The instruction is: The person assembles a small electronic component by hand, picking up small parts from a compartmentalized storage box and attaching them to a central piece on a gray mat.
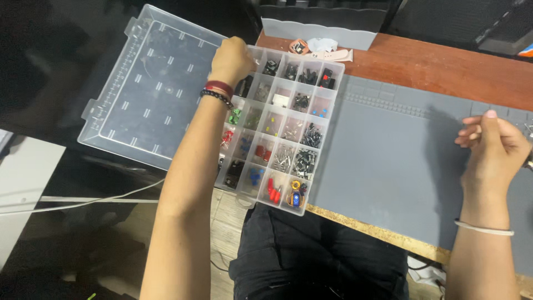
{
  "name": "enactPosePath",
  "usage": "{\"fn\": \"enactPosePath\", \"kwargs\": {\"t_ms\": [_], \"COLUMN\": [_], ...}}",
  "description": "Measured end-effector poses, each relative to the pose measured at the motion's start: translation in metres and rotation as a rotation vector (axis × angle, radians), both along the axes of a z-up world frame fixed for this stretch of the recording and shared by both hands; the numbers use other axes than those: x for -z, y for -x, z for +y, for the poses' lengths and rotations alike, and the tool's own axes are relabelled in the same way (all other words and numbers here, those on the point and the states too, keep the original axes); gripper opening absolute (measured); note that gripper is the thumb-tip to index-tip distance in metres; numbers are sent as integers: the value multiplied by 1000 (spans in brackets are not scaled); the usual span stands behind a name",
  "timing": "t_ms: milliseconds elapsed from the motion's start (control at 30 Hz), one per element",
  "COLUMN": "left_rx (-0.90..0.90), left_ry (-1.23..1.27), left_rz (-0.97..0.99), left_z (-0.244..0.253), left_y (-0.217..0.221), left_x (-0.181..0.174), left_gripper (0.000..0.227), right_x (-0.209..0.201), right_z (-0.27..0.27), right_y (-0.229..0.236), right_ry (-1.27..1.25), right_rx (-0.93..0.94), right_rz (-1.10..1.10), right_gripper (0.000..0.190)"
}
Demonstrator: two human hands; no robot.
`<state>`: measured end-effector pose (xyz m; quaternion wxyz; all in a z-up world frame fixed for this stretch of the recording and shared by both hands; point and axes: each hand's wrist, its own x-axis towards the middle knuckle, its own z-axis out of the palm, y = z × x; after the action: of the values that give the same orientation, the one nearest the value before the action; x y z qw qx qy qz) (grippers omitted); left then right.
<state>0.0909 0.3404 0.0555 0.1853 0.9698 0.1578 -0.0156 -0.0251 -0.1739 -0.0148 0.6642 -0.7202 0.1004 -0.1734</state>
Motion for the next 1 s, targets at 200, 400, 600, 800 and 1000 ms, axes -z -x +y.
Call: {"fn": "enactPosePath", "kwargs": {"t_ms": [200,400,600,800,1000], "left_rx": [66,358,1052,1230,1389], "left_ry": [-148,-87,201,297,149], "left_rz": [-190,-449,-608,-370,-269], "left_z": [6,-81,-250,-415,-508], "left_y": [-6,9,45,62,26], "left_x": [-14,-55,-63,-26,53], "left_gripper": [30,24,10,13,58], "right_x": [-12,-12,-33,45,71], "right_z": [8,31,54,36,35], "right_y": [3,9,23,15,26], "right_ry": [-40,162,528,772,748], "right_rx": [-67,-50,-254,-251,-455], "right_rz": [52,80,-245,-169,82], "right_gripper": [31,23,24,23,22]}}
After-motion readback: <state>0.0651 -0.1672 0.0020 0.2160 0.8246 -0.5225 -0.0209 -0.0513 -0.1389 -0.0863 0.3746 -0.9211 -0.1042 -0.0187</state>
